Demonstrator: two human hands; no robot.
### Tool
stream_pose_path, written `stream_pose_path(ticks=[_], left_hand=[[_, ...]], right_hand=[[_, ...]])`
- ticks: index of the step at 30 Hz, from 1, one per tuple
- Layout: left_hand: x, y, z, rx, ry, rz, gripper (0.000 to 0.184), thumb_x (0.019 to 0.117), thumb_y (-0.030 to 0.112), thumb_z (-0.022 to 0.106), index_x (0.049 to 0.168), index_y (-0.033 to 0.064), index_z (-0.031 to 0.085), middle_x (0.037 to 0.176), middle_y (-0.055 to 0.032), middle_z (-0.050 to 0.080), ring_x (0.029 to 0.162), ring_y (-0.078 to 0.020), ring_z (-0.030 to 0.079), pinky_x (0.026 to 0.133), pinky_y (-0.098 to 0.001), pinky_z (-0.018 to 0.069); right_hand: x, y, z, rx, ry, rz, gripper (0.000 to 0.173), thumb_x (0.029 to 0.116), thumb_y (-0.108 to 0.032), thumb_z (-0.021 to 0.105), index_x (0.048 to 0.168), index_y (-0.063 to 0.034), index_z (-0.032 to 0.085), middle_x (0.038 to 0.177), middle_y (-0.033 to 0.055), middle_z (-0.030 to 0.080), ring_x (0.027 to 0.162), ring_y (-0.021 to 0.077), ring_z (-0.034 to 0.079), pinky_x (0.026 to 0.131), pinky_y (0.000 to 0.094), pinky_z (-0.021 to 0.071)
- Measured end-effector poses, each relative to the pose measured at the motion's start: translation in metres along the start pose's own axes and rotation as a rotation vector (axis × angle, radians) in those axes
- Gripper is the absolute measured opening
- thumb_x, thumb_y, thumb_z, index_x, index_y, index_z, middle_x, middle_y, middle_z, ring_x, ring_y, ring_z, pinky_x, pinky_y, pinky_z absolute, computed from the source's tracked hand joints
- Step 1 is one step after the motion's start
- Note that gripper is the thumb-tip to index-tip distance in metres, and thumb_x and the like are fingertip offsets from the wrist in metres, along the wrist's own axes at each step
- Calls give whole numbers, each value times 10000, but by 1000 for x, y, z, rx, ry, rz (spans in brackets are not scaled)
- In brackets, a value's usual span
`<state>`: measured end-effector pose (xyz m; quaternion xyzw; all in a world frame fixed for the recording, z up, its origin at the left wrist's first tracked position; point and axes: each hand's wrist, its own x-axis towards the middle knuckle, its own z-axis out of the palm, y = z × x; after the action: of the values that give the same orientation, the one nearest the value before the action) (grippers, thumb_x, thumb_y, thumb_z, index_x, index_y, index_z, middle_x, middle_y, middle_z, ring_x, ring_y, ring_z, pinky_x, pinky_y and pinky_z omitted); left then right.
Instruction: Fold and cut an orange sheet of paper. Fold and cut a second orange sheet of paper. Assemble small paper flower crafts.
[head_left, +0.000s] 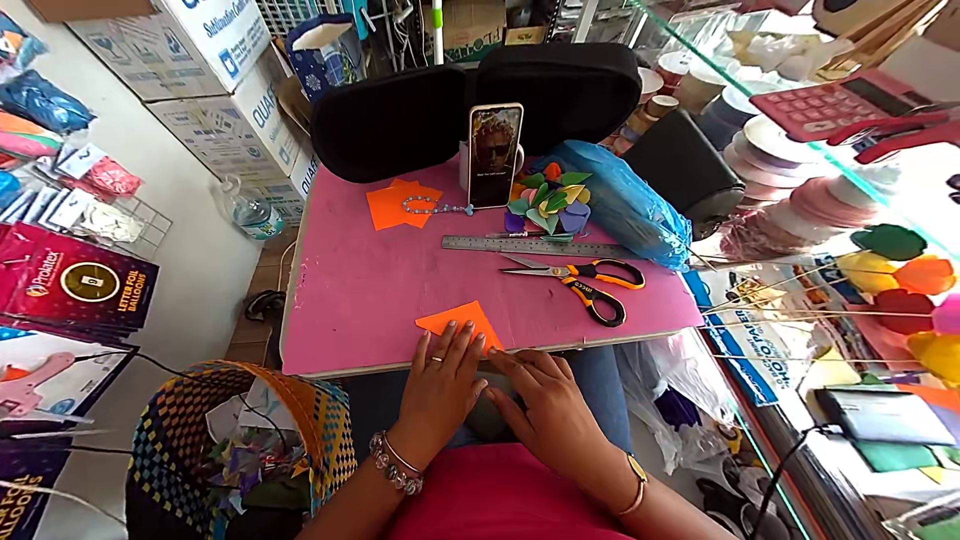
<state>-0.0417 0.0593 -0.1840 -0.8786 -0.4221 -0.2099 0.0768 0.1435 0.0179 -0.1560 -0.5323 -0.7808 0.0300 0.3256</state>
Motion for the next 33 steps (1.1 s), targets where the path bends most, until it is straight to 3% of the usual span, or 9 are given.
stream_pose_path(ticks=[3,7,9,12,15,18,20,27,33], left_hand=[[1,-13,2,-59,14,74,444,1026,370,515,1364,108,634,1472,-83,590,1379,-300,540,1120,-537,405],[4,-32,4,-172,73,182,327,1054,329,516,1260,150,697,1388,-46,658,1352,-277,569,1129,-475,433],[8,-38,4,-236,107,207,266,1052,304,542,1173,146,719,1302,-53,702,1313,-271,603,1123,-453,451],[11,-45,2,-313,138,218,210,1042,235,563,1061,107,729,1198,-78,736,1267,-275,637,1113,-441,469],[9,-45,1,-253,216,148,207,1040,255,572,1040,132,739,1164,-42,745,1246,-267,637,1092,-428,473],[6,-45,2,-151,268,75,236,1038,315,569,1060,172,756,1126,-12,748,1151,-222,656,1000,-373,481],[4,-45,3,-126,256,52,277,1044,342,549,1106,174,760,1148,-9,748,1146,-213,660,995,-371,480],[-3,-42,6,-30,273,15,361,1041,453,522,1154,213,767,1246,13,737,1269,-260,618,1109,-474,404],[-8,-38,13,-1,316,3,387,1041,483,507,1187,220,751,1277,17,725,1296,-232,599,1141,-473,344]], right_hand=[[11,21,-9,-6,-51,-114,522,925,-465,663,1325,-130,684,1347,30,687,1194,326,633,904,515,511],[27,50,-5,-43,-213,-242,688,794,-302,826,1435,-185,604,1542,9,534,1417,401,467,1025,615,438],[32,57,3,-33,-236,-283,631,844,-296,780,1441,-193,603,1542,-6,533,1445,387,439,1073,631,394],[37,58,15,-23,-185,-328,449,981,-355,604,1401,-201,640,1484,-21,592,1430,352,471,1085,610,390],[36,57,23,-18,-121,-322,374,1038,-318,498,1332,-191,692,1434,-21,634,1393,318,523,1080,574,410],[34,56,26,-26,-84,-301,355,1048,-293,480,1297,-196,714,1413,-23,650,1361,300,553,1060,544,428],[32,54,28,-29,-68,-290,347,1049,-280,479,1280,-198,724,1400,-21,659,1339,298,570,1041,532,437],[32,53,28,-34,-45,-297,334,1058,-295,485,1261,-203,733,1386,-21,669,1319,291,582,1012,510,448],[39,54,25,19,-36,-310,298,1044,-264,520,1190,-189,769,1320,-13,708,1250,288,626,972,477,477]])
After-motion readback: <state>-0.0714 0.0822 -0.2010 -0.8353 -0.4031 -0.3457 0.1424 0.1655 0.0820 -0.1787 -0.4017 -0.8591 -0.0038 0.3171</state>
